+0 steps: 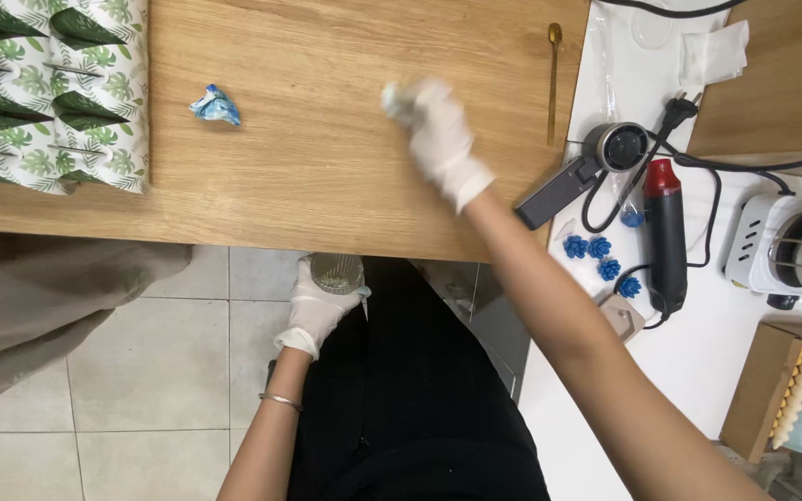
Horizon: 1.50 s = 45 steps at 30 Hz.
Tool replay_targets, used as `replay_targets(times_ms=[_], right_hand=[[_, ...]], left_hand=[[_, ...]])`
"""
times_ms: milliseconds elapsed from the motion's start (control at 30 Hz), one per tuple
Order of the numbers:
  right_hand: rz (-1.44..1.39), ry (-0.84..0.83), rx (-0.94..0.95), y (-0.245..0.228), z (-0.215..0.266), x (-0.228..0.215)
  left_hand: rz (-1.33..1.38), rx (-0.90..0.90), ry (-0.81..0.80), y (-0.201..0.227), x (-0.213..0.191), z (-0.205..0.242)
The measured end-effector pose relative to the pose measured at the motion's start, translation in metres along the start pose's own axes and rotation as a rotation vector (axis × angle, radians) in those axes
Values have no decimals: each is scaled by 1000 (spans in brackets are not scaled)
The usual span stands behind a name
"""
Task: Cleaning a workstation and preparing candle molds.
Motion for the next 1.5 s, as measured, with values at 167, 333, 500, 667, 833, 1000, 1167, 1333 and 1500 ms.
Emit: replay_targets(times_ms=[167,333,500,667,833,1000,1167,1333,1500], right_hand=[[-174,-475,-3,-124,118,38],[-393,-669,554,-125,120,19],[-345,-657,78,-108,135,8],[-260,103,372,-80,65,-63],[114,231,392,-68,41,-111],[367,391,825,-58,139,-172],[590,-34,736,-38,144,-223],[597,-239,572,6,172,-224],[736,-265,371,25,202,-220]], left_hand=[[32,-72,-82,8,1,-1],[-31,-158,-164,13,7,8],[142,81,-199,16,11,11],[-7,114,-119,24,6,15],[-42,100,-136,27,5,11],[-109,86,-82,20,2,7],[-24,125,-151,37,-7,12],[-92,119,-181,49,-9,13],[-165,84,-260,52,6,10]])
Point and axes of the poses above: each hand's wrist, its own z-axis away from the middle knuckle, its own x-axis out of the palm, y = z × x, the point moved 1 cm from there along -z, towards the middle knuckle, and after that the axes turned 6 degrees about -z, right-handed, at the moved point
